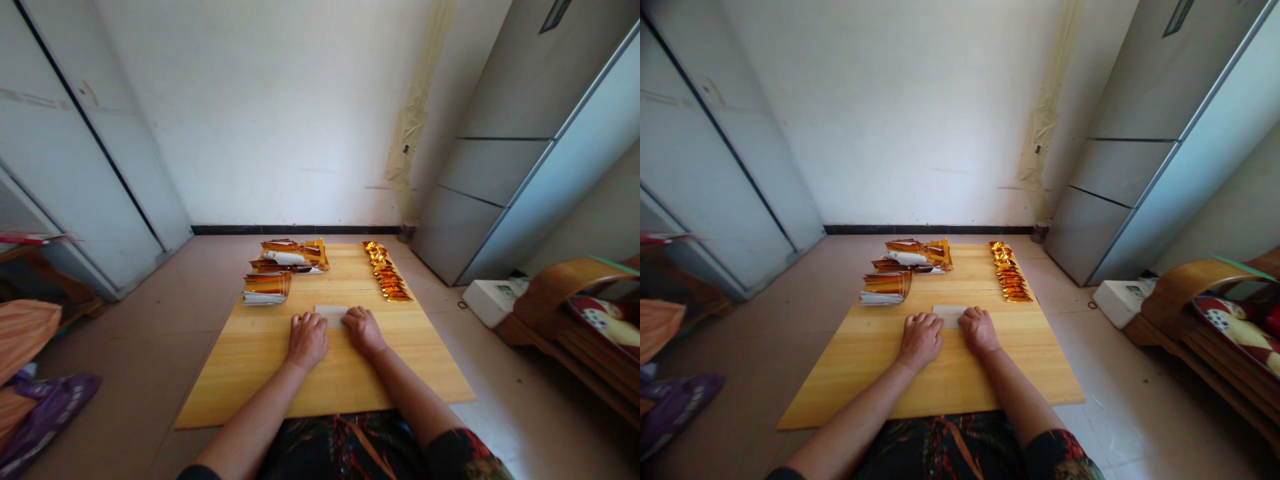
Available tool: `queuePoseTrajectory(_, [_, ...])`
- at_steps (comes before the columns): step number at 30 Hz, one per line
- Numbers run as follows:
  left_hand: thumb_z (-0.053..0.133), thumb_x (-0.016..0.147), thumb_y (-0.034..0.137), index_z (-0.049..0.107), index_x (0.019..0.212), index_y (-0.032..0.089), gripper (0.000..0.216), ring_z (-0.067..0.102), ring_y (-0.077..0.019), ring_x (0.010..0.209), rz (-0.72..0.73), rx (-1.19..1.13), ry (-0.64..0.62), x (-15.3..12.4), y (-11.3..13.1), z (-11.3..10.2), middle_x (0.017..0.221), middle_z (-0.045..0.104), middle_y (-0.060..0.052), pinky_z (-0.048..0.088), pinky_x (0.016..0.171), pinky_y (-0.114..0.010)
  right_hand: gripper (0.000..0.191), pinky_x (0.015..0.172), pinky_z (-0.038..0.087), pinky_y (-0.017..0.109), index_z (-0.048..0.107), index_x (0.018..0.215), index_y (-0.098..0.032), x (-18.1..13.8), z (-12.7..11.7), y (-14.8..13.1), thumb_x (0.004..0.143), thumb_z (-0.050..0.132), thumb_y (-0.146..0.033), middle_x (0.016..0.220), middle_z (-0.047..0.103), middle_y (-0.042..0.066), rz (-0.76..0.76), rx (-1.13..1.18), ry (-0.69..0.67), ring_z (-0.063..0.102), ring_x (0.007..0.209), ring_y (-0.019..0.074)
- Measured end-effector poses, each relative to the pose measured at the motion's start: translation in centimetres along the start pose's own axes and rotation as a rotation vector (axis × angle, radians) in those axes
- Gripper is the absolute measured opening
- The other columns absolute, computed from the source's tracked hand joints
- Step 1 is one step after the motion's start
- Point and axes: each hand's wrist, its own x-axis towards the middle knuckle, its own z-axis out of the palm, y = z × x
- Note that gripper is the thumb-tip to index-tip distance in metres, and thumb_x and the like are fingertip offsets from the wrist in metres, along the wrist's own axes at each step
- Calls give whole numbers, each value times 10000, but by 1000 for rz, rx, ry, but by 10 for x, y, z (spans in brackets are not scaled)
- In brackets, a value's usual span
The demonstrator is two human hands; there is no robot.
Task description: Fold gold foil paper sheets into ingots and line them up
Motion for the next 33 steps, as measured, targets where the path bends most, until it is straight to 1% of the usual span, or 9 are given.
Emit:
queuePoseTrajectory(3, [495, 783, 187, 622, 1018, 213, 268, 512, -235, 980, 5, 1, -4, 0, -1, 1, 1008, 635, -75, 292, 847, -421, 297, 797, 411, 280, 684, 911, -194, 8, 4, 11, 787, 455, -50, 924, 649, 64, 70, 145, 107, 546, 897, 177])
queuePoseTrajectory(5, [497, 784, 188, 621, 1023, 210, 270, 514, -236, 975, 6, 3, -6, 0, -1, 1, 1010, 633, -77, 292, 846, -421, 331, 840, 421, 285, 682, 953, -190, 16, 5, 17, 767, 452, -41, 952, 659, 66, 115, 195, 130, 554, 926, 179])
queuePoseTrajectory(9, [501, 783, 187, 617, 1028, 216, 273, 515, -237, 974, 5, 0, -7, -1, -1, 1, 1000, 629, -77, 292, 850, -419, 332, 861, 418, 292, 676, 1024, -196, 28, 1, 19, 772, 488, -88, 1035, 669, 67, 206, 155, 20, 559, 953, 193])
queuePoseTrajectory(13, [504, 787, 195, 618, 1020, 221, 260, 516, -241, 971, 4, 2, -6, -1, -1, 0, 994, 633, -77, 294, 850, -422, 297, 851, 401, 294, 669, 1043, -224, 30, -3, 12, 785, 532, -169, 1051, 667, 54, 244, 89, -88, 549, 988, 202])
queuePoseTrajectory(18, [507, 797, 184, 613, 1059, 235, 287, 519, -235, 998, -20, -19, 2, 1, -2, 3, 1048, 632, -69, 311, 843, -412, 290, 839, 399, 298, 662, 1049, -230, 29, -8, 5, 783, 549, -199, 1068, 657, 53, 272, 85, -113, 541, 1014, 209])
queuePoseTrajectory(23, [462, 860, 180, 599, 1114, 246, 296, 528, -219, 1012, -67, -42, 4, 4, -6, 8, 1089, 635, -70, 345, 838, -390, 311, 848, 427, 319, 675, 1009, -225, 29, -3, 15, 784, 484, -127, 1053, 664, 58, 217, 201, -67, 566, 982, 204])
queuePoseTrajectory(26, [456, 880, 194, 619, 1089, 256, 272, 526, -213, 1027, -117, -69, -22, 7, -9, 10, 1100, 636, -62, 371, 831, -366, 393, 877, 443, 324, 677, 979, -211, 27, 2, 24, 717, 435, -46, 1026, 668, 56, 179, 351, 40, 577, 978, 188])
queuePoseTrajectory(28, [479, 868, 190, 620, 1092, 262, 274, 521, -211, 1041, -129, -81, -31, 10, -10, 11, 1113, 632, -53, 384, 835, -352, 464, 887, 452, 334, 664, 1013, -214, 23, 4, 26, 659, 429, -28, 1035, 664, 48, 150, 420, 72, 574, 989, 187])
queuePoseTrajectory(33, [523, 823, 163, 604, 1138, 256, 338, 513, -212, 1059, -157, -109, -42, 17, -13, 13, 1128, 627, -49, 400, 874, -340, 533, 914, 440, 364, 638, 1084, -192, 15, 0, 16, 593, 487, -50, 1050, 661, 63, 84, 352, -33, 557, 1000, 213])
